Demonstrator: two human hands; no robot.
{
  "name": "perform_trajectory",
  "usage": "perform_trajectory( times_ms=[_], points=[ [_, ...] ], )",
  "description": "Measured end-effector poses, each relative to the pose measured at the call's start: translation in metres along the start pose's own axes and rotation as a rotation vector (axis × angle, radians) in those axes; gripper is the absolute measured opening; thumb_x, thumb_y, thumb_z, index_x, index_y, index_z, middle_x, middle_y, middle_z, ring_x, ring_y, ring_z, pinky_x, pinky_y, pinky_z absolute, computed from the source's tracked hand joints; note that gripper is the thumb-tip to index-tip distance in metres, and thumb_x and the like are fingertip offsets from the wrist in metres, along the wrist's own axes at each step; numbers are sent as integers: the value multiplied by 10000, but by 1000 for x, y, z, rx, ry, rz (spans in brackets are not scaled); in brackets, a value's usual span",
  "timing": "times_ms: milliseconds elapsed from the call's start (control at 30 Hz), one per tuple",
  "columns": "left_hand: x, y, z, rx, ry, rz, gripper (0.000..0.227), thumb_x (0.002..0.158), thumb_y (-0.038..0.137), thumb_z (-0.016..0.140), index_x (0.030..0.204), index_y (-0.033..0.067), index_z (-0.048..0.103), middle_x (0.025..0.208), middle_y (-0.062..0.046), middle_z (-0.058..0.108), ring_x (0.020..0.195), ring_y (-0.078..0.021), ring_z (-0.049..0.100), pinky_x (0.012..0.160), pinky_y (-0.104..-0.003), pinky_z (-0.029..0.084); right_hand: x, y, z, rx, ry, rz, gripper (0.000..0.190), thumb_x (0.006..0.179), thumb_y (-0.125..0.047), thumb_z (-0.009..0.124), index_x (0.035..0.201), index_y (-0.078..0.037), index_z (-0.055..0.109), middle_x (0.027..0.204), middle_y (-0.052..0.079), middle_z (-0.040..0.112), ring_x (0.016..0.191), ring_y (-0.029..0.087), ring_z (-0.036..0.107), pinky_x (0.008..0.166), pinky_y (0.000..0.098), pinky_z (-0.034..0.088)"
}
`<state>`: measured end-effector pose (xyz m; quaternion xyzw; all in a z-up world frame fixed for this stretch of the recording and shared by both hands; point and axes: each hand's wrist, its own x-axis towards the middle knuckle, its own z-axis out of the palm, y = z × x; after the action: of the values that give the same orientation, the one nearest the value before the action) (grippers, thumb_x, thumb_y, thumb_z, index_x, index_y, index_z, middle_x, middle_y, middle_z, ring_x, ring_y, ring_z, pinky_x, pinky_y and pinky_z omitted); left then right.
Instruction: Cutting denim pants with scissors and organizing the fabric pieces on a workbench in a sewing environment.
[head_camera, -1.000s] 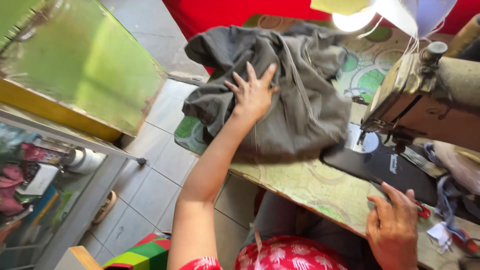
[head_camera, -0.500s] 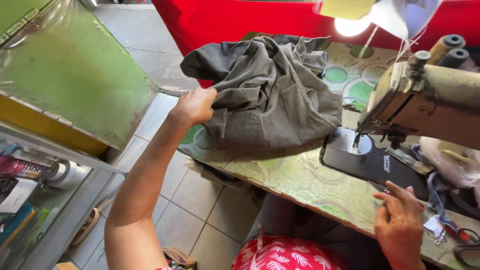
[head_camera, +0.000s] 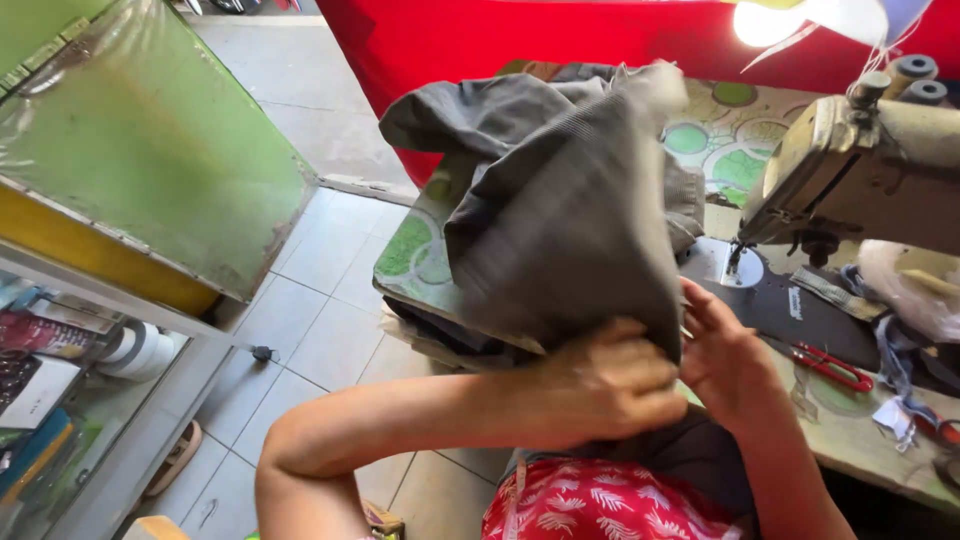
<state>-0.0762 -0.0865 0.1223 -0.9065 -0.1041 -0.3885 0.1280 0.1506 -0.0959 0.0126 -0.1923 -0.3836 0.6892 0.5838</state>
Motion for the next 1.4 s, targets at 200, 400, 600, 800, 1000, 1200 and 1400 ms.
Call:
perform_trajectory(
  times_ms=[200, 400, 600, 800, 1000, 1200, 1400],
  points=[
    [-7, -30, -5, -809, -756, -241, 425, 884, 218, 719, 1280, 160, 578, 1212, -75, 692, 1097, -301, 702, 916, -416, 558, -49, 5, -46, -476, 597, 130, 458, 779, 50, 687, 1224, -9, 598, 1124, 191, 723, 992, 266, 662, 871, 362, 517],
    [-25, -122, 13, -518, -312, -455, 155, 900, 34, 666, 1047, 75, 695, 1021, -85, 742, 974, -246, 701, 912, -352, 516, -109, -26, -21, -1227, 785, -178, 449, 990, -15, 659, 1410, 5, 499, 1322, 162, 633, 1130, 278, 622, 1068, 366, 475],
    [-36, -169, 80, 117, -213, -628, 922, 740, 571, 907, 1458, 161, 499, 1387, -96, 511, 1243, -335, 472, 991, -489, 441, -106, 6, 32, -1357, 509, -102, 774, 720, -317, 817, 1409, -108, 532, 1380, 89, 628, 1155, 266, 677, 1011, 390, 515],
    [-40, -197, 98, -334, -507, -966, 1171, 618, 448, 987, 1567, 381, 306, 1483, -118, 573, 1379, -353, 547, 1156, -519, 419, -68, 76, -9, -2325, 327, -734, 498, 958, -86, 569, 1440, -209, 562, 1405, 138, 595, 1345, 365, 550, 1158, 620, 362],
    [-41, -218, 39, -208, -206, -816, 429, 873, 320, 844, 1266, 273, 677, 1185, -89, 742, 1164, -325, 683, 987, -457, 529, -95, 39, -46, -1073, 565, -109, 351, 923, -51, 682, 1244, -165, 767, 1159, 110, 778, 1174, 258, 685, 1074, 428, 456],
    [-42, -223, 0, 424, -57, -508, 449, 874, 241, 878, 1285, 196, 702, 908, -92, 646, 873, -331, 682, 732, -460, 571, -101, 12, -31, -538, 1010, 77, 397, 888, -200, 797, 1179, 49, 696, 1000, 341, 650, 907, 426, 680, 667, 653, 539],
    [-48, -175, 72, 737, 37, -196, 195, 875, 238, 864, 1001, 200, 720, 950, -57, 621, 974, -260, 614, 828, -387, 503, -145, 16, -41, -929, 788, 403, 334, 953, -269, 734, 1009, 61, 743, 859, 223, 792, 775, 284, 758, 693, 476, 626]
  ],
)
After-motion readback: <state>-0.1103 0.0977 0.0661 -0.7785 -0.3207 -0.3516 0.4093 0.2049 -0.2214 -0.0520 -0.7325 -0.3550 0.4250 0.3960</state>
